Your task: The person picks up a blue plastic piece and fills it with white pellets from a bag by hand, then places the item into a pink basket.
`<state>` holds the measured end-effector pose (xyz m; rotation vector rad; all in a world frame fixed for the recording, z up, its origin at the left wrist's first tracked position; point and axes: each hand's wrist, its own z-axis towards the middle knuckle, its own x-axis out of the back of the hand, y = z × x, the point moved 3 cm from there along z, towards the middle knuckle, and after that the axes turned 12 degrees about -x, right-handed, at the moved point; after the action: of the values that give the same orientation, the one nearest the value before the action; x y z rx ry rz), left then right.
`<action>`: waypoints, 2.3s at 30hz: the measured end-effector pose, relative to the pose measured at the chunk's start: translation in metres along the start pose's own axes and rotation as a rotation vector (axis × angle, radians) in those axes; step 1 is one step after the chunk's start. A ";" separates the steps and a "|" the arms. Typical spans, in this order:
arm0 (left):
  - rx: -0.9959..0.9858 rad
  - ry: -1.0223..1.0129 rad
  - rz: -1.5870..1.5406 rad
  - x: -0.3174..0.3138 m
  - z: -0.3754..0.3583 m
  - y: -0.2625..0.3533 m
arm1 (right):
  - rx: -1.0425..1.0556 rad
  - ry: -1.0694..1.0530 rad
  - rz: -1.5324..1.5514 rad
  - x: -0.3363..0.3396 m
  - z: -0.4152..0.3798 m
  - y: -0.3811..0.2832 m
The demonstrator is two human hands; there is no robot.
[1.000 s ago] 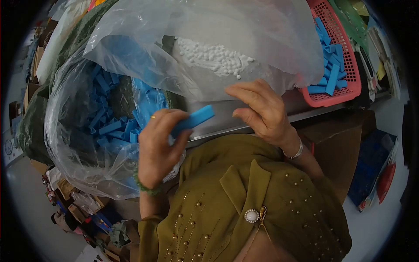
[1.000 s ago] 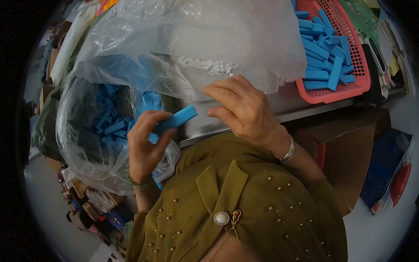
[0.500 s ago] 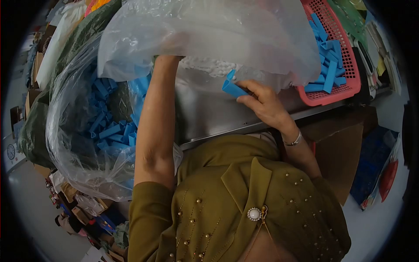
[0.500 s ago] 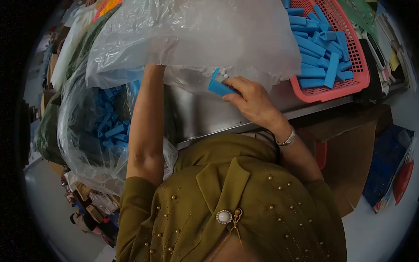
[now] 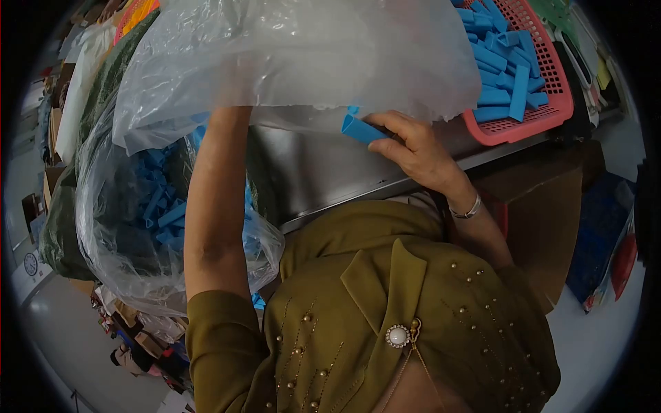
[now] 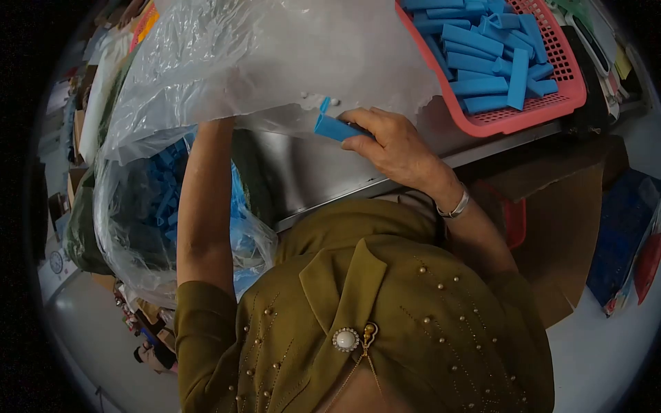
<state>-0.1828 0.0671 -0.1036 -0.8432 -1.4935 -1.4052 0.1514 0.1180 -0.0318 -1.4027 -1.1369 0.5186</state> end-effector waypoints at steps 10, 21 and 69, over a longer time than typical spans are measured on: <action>0.281 -0.482 0.148 0.020 -0.031 0.048 | -0.004 -0.001 0.051 0.001 -0.012 0.004; 0.152 -0.102 0.150 0.007 -0.061 0.111 | -0.095 0.071 0.073 0.006 -0.018 0.016; 0.215 0.394 -0.884 -0.013 -0.095 0.172 | 0.023 0.223 -0.368 -0.023 0.024 0.008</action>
<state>-0.0057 -0.0041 -0.0538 0.2911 -1.7222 -1.8316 0.1236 0.1116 -0.0515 -1.1627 -1.1664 0.1097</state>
